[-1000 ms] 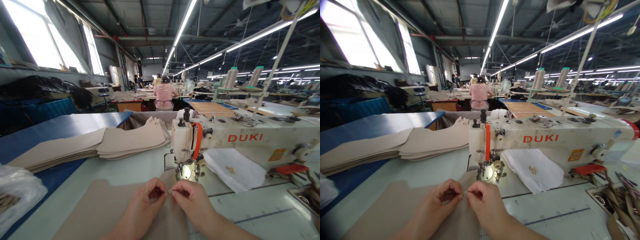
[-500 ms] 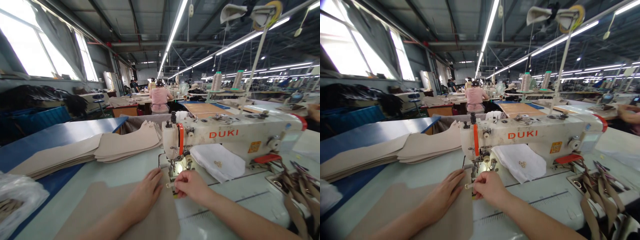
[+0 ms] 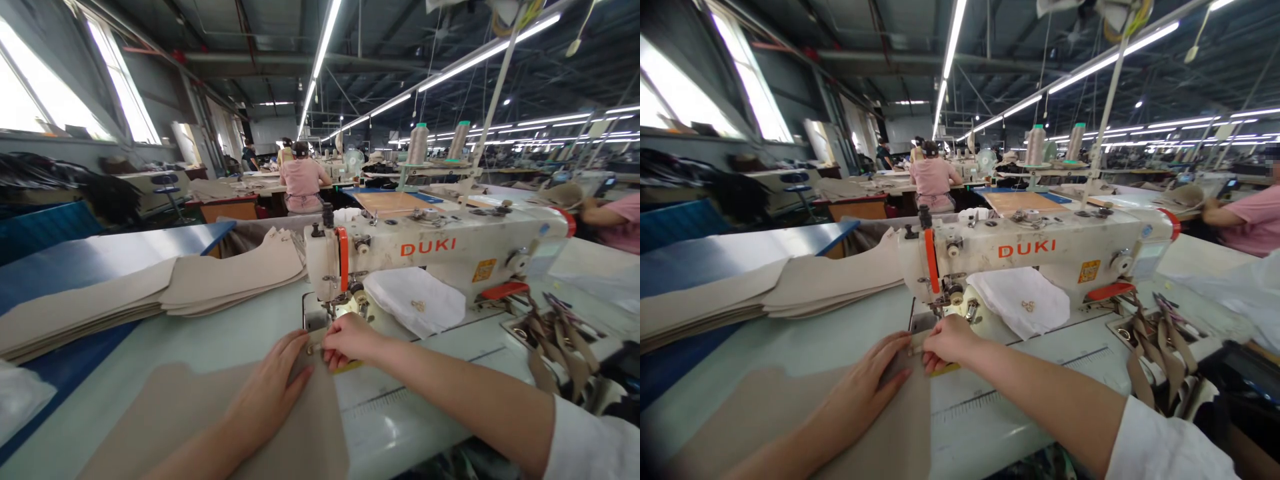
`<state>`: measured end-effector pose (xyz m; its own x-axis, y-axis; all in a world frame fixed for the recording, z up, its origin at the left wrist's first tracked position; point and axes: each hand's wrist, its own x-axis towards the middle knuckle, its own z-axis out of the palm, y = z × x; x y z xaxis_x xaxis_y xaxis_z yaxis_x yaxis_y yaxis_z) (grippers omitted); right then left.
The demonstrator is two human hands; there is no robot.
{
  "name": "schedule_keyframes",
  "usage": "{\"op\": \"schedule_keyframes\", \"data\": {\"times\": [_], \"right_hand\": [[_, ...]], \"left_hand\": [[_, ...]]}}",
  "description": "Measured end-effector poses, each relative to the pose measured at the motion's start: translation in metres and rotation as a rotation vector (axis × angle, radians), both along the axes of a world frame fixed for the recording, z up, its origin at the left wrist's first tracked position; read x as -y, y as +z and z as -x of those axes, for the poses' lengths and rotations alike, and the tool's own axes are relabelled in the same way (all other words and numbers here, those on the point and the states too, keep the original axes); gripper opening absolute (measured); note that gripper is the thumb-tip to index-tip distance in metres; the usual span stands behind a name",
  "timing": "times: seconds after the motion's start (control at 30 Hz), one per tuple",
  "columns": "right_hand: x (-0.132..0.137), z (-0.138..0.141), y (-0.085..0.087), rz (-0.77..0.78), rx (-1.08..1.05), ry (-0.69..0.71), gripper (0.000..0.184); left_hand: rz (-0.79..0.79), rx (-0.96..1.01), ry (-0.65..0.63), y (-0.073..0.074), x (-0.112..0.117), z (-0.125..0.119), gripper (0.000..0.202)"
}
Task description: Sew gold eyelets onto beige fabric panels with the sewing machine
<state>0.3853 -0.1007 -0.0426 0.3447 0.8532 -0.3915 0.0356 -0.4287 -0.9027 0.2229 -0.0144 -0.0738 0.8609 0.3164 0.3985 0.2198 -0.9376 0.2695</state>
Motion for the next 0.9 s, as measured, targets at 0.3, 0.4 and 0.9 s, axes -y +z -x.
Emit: {"op": "schedule_keyframes", "data": {"times": [0.3,0.4,0.9], "right_hand": [[-0.002,-0.002,0.006,0.078,0.056,0.045,0.025],[-0.004,-0.003,0.005,0.089,0.090,0.071,0.026],[0.073,-0.015,-0.003,-0.450,1.242,0.605,0.016]], "left_hand": [[-0.077,0.043,-0.125,0.020,0.010,-0.024,0.024],[-0.104,0.011,-0.117,0.021,0.012,-0.028,0.022],[-0.003,0.044,-0.082,0.016,0.011,-0.032,0.022]]}}
